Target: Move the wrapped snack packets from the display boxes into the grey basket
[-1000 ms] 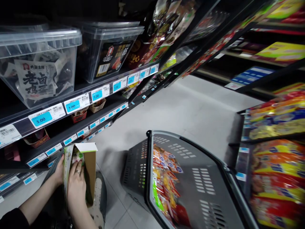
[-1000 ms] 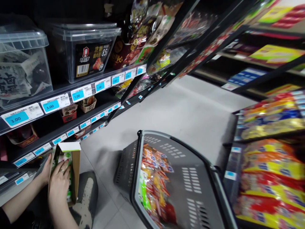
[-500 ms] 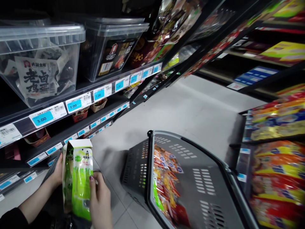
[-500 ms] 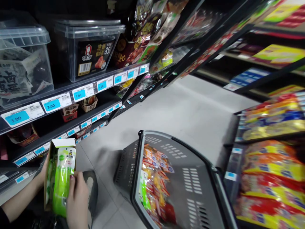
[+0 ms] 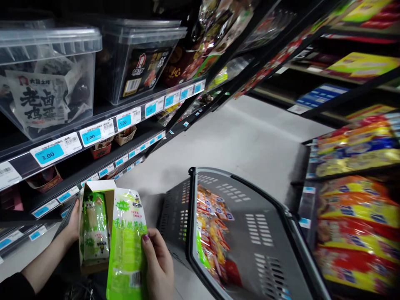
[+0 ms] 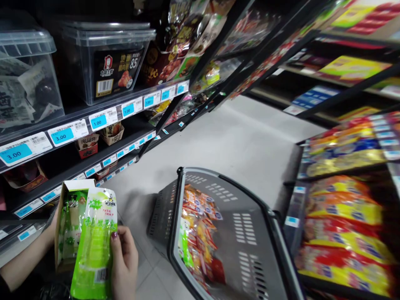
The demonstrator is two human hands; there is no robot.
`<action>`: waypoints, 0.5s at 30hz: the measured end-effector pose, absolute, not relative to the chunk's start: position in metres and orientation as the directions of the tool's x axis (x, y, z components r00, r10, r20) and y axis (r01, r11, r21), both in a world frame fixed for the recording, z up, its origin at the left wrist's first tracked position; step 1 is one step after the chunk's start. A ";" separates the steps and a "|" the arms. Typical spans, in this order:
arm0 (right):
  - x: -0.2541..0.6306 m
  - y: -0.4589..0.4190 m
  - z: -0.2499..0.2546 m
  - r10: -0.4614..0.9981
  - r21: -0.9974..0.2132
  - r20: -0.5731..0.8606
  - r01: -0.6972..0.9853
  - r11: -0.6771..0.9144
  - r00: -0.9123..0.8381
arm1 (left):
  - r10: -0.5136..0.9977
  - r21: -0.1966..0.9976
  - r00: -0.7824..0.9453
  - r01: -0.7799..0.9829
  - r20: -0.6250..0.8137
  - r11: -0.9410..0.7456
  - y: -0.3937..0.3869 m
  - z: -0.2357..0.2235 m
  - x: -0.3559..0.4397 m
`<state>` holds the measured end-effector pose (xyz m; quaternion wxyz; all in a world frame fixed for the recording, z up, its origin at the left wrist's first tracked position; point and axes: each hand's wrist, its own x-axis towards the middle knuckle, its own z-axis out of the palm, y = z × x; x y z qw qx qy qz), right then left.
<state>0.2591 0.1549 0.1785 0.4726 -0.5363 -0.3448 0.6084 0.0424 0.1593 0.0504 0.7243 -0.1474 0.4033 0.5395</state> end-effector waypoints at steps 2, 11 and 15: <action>0.259 0.156 0.180 0.936 -0.915 -0.350 -0.223 -0.335 0.031 | 0.656 0.216 0.095 -0.901 -0.749 0.377 0.159 0.048 0.041; 0.259 0.160 0.191 0.909 -0.877 -0.411 -0.299 -0.376 0.063 | 0.622 0.201 0.100 -0.896 -0.777 0.396 0.156 0.040 0.038; 0.258 0.161 0.194 0.910 -0.879 -0.408 -0.301 -0.369 0.077 | 0.607 0.199 0.113 -0.884 -0.787 0.423 0.157 0.045 0.038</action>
